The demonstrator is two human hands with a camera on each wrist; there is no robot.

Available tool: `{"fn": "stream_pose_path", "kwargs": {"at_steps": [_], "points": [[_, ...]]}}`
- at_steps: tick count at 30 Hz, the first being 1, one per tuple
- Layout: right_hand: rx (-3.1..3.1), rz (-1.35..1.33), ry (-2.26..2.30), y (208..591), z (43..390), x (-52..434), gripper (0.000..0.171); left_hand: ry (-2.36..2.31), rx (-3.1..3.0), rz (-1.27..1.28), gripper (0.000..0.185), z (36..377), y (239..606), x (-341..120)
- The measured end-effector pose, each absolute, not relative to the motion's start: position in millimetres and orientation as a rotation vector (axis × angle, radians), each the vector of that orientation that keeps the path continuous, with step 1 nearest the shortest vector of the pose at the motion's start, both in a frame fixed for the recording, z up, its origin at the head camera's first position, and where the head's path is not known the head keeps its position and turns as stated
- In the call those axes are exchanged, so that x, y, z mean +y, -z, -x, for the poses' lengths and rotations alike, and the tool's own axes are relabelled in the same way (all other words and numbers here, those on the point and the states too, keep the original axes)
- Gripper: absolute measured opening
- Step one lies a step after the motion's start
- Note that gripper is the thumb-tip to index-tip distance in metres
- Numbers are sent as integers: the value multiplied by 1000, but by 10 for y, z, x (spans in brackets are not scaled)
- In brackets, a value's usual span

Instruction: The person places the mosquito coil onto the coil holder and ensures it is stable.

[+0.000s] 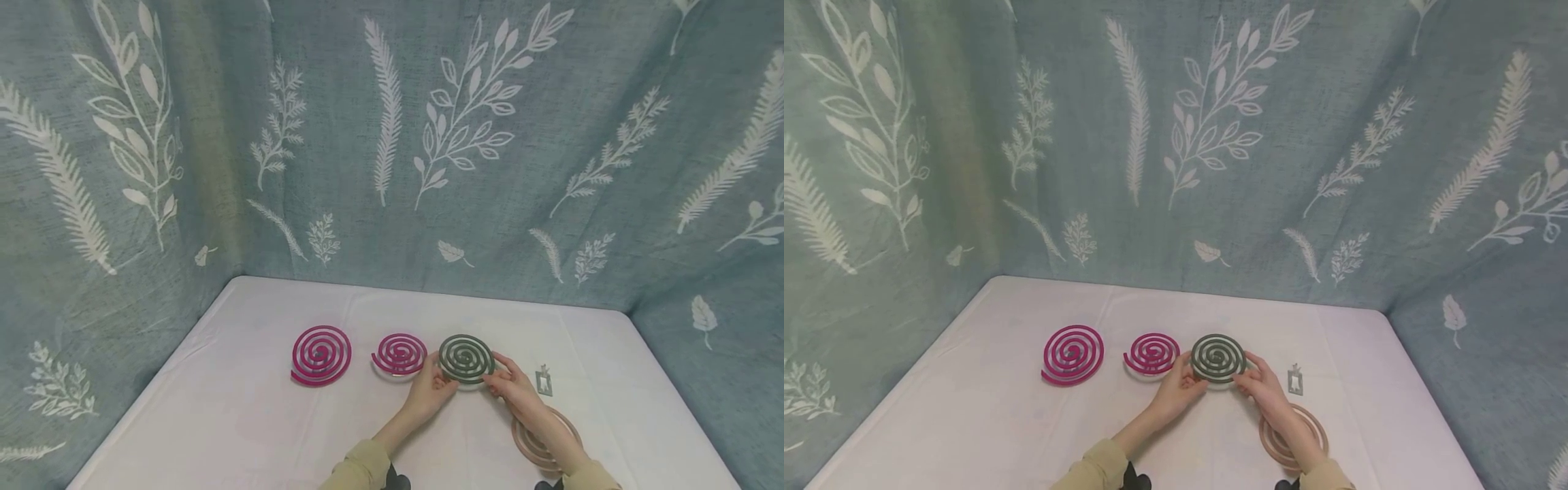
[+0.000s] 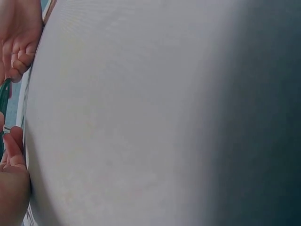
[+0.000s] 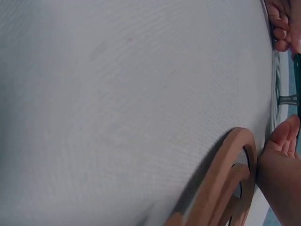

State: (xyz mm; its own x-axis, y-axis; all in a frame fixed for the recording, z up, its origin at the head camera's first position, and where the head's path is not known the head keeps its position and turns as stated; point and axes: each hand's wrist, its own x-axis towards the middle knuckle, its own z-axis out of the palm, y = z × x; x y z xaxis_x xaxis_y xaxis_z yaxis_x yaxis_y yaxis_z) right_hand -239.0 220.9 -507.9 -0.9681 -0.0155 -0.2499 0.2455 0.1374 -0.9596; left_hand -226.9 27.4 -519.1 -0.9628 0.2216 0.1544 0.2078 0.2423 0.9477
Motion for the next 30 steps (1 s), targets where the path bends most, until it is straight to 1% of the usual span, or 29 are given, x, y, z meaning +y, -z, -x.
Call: {"fn": "stream_pose_path", "kwargs": {"at_steps": [20,30], "points": [[2258,-267,1919,5030,2320,2195,63,-1867,2469,-451,68,2220,5213,266],[2432,-253,1677,4990,2206,2249,62,-1868,2459,-466,69,2139,5157,217]]}}
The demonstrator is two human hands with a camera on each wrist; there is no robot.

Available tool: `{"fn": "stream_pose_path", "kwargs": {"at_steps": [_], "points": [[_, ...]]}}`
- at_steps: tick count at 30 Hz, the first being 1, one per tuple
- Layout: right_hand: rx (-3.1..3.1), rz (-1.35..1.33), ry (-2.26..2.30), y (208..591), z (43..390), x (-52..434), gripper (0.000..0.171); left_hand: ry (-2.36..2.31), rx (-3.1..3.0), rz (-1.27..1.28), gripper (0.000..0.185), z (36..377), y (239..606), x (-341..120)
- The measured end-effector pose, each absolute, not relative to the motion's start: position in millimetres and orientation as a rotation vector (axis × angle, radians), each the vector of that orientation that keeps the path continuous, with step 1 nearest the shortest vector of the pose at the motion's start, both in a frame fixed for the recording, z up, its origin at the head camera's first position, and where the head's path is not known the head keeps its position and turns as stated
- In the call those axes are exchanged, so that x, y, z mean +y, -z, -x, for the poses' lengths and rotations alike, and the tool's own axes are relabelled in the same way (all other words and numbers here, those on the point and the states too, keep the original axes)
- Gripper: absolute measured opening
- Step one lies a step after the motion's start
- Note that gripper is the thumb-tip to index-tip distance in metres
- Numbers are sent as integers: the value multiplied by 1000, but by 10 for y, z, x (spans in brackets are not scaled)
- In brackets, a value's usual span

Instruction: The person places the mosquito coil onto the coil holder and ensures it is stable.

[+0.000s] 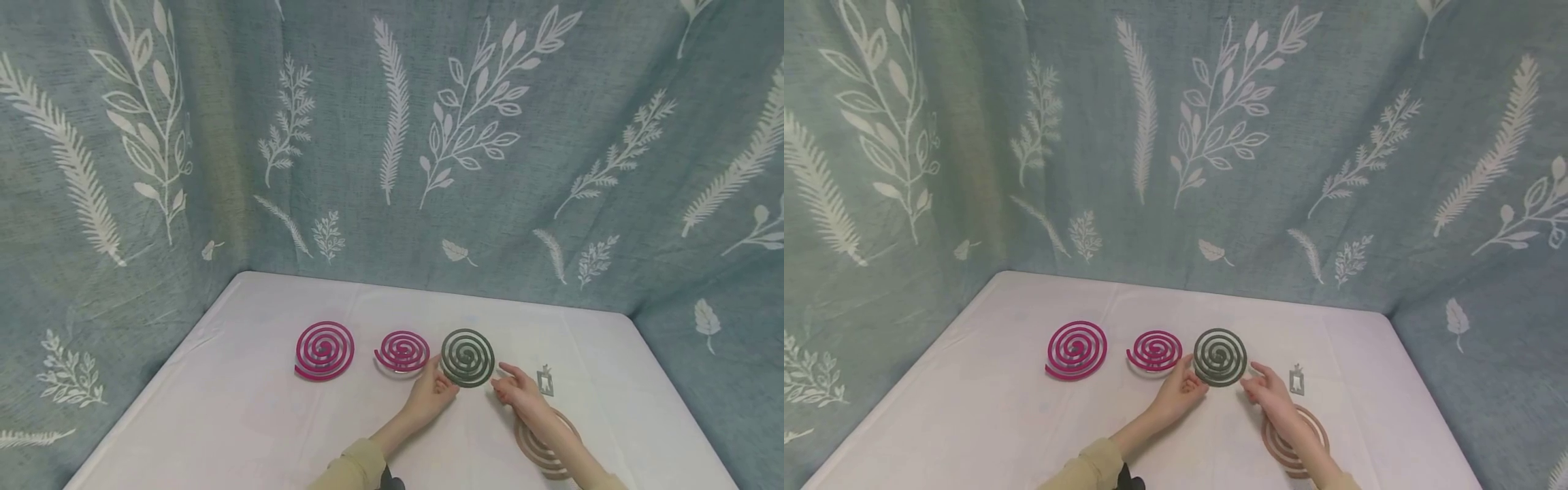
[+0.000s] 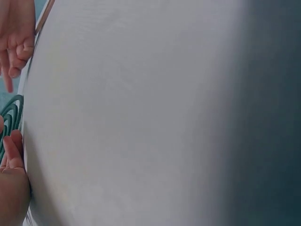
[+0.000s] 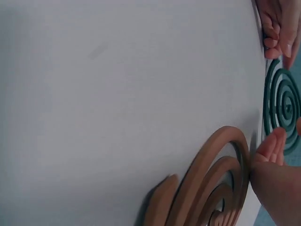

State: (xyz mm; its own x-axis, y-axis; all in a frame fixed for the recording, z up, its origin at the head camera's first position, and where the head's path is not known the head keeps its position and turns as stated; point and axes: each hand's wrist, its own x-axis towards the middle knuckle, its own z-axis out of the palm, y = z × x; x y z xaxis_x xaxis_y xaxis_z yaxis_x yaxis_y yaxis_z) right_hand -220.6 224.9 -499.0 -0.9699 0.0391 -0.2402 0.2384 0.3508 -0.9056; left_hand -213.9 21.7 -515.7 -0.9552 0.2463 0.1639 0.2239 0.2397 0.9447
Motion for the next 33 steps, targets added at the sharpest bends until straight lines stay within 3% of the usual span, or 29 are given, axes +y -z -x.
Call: {"fn": "stream_pose_path", "kwargs": {"at_steps": [14,22,33], "points": [[2539,-134,1576,4896,1906,2548,53,-1797,2410,-479,68,2088,5164,156],[2561,-139,1457,4812,1756,2843,57,-1664,2268,-531,60,2024,5038,191],[2560,39,1170,4681,1664,3246,61,-1227,2419,-925,51,1918,4736,453]]}}
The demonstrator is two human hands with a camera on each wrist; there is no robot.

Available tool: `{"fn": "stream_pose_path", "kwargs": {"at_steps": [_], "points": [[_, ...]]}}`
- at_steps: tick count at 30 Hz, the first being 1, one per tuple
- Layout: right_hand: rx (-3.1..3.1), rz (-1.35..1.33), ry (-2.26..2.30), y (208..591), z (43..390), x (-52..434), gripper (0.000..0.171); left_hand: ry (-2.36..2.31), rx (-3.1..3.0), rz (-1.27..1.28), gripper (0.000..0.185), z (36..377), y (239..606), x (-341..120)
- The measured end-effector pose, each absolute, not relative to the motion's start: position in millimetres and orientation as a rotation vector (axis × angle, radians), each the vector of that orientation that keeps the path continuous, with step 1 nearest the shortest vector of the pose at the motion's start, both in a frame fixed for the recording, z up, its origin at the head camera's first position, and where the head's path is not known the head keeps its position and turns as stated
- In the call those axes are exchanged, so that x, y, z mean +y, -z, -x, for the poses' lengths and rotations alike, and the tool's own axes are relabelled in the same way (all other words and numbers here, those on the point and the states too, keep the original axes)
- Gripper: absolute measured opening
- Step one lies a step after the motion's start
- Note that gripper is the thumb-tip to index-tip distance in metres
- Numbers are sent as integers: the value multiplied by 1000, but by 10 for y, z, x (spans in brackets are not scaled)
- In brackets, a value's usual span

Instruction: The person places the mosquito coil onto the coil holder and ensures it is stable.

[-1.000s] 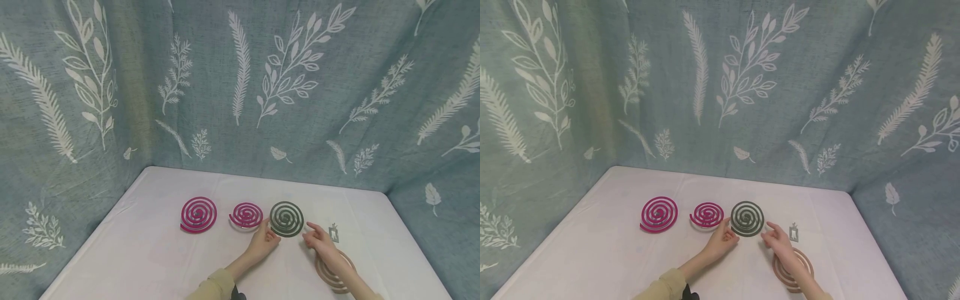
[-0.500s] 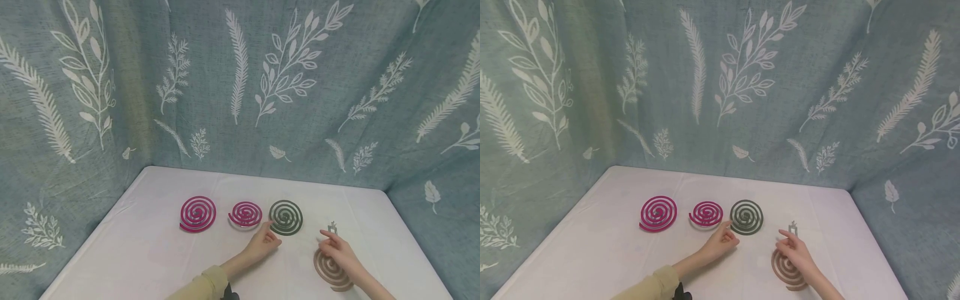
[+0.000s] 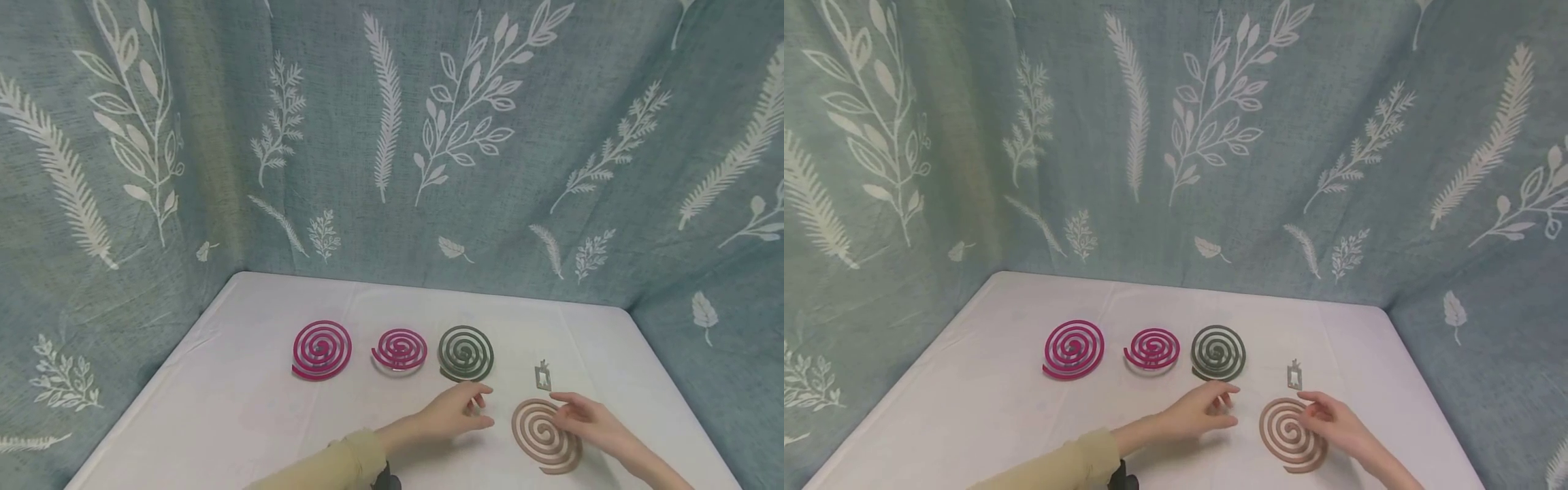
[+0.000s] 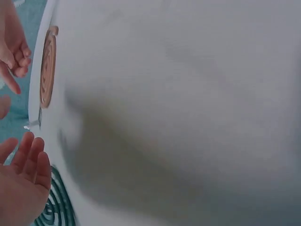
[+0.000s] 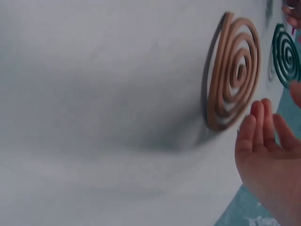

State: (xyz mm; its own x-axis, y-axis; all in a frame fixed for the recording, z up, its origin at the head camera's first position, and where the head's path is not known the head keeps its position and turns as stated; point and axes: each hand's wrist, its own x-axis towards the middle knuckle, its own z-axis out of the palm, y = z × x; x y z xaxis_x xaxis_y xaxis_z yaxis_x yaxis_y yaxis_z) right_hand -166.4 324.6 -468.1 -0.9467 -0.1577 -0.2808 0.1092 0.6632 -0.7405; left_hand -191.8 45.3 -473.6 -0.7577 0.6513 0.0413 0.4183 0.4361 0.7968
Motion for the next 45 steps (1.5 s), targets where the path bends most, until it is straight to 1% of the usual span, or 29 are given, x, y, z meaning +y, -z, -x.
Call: {"fn": "stream_pose_path", "kwargs": {"at_steps": [4,8,11,14,19,26,35,37,41,44,45], "points": [[2522,293,1109,4614,1656,3404,56,-917,2554,-1107,50,1961,4600,554],[2544,490,1032,4568,1646,3512,52,-660,2622,-1300,50,2035,4558,655],[2570,496,950,4555,1655,3558,56,-533,2611,-1386,52,2085,4583,730],[2604,495,849,4555,1678,3589,62,-425,2611,-1411,55,2115,4641,806],[2633,557,739,4588,1728,3618,68,-312,2646,-1348,60,2099,4739,912],[2656,633,660,4666,1761,3616,73,-352,2708,-1224,65,2022,4824,979],[2714,602,586,4719,1767,3570,74,-453,2815,-1090,58,2004,4858,1063],[2742,547,568,4728,1746,3537,73,-505,2825,-1033,56,2017,4869,1063],[2785,314,574,4739,1691,3450,74,-644,2806,-945,49,2046,4903,1036],[2786,187,600,4748,1670,3424,76,-710,2767,-931,49,2065,4929,1021],[2788,195,597,4750,1668,3432,77,-715,2759,-938,50,2071,4936,1021]]}}
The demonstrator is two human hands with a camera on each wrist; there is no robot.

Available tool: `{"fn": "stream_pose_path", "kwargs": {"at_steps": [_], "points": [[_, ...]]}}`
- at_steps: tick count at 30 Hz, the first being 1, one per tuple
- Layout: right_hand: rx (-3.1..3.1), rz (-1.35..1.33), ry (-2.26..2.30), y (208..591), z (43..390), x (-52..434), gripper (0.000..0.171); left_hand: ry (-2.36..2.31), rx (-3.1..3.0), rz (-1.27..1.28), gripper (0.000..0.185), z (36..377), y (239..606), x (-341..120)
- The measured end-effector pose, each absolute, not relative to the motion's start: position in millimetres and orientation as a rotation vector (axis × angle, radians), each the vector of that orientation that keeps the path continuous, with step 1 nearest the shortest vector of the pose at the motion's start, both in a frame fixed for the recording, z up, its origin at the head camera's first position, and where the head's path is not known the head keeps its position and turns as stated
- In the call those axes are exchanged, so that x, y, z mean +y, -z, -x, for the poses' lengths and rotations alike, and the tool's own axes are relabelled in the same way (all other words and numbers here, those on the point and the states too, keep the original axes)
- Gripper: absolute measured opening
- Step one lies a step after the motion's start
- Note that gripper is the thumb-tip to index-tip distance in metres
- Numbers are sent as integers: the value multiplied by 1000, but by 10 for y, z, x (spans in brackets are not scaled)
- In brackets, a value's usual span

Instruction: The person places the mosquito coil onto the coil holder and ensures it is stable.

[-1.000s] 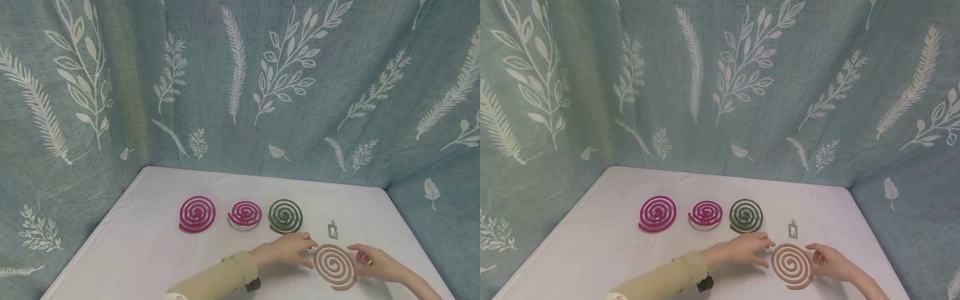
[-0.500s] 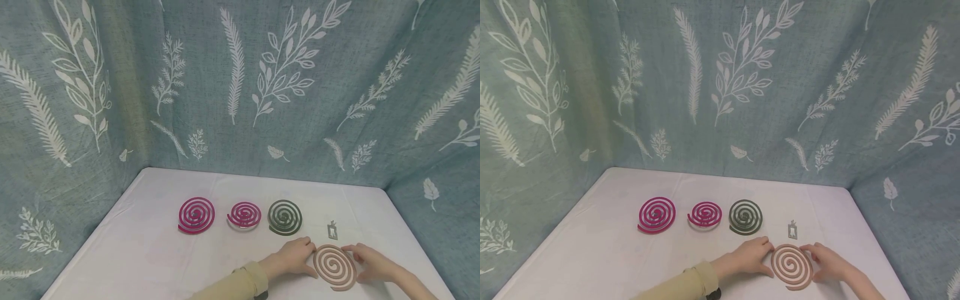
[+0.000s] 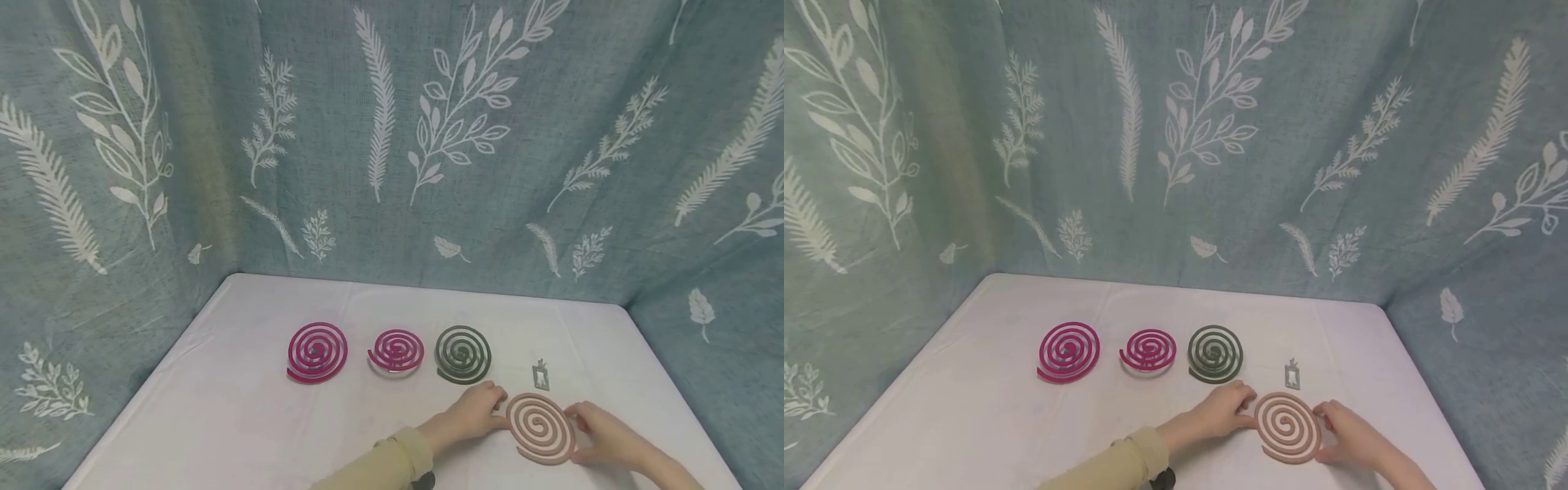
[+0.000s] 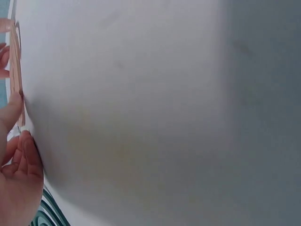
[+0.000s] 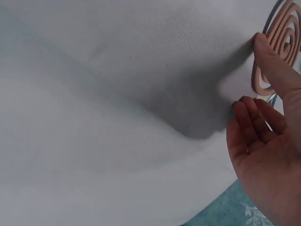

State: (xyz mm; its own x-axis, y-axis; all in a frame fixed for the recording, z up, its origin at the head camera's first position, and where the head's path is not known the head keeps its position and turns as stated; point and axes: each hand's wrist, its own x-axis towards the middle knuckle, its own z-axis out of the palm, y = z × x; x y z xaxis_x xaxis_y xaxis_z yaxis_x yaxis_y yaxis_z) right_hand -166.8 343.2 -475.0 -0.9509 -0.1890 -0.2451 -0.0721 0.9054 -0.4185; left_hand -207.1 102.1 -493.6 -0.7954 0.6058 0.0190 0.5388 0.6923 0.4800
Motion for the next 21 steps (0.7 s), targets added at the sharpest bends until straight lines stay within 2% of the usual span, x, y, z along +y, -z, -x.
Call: {"fn": "stream_pose_path", "kwargs": {"at_steps": [8,15,21], "points": [[2746,413,705,4795,1686,3485,81,-679,2738,-996,51,2059,4978,1005],[2757,349,772,4817,1666,3413,81,-781,2738,-960,51,2019,4964,977],[2786,440,814,4831,1643,3409,79,-1003,2622,-980,57,2018,4972,933]]}}
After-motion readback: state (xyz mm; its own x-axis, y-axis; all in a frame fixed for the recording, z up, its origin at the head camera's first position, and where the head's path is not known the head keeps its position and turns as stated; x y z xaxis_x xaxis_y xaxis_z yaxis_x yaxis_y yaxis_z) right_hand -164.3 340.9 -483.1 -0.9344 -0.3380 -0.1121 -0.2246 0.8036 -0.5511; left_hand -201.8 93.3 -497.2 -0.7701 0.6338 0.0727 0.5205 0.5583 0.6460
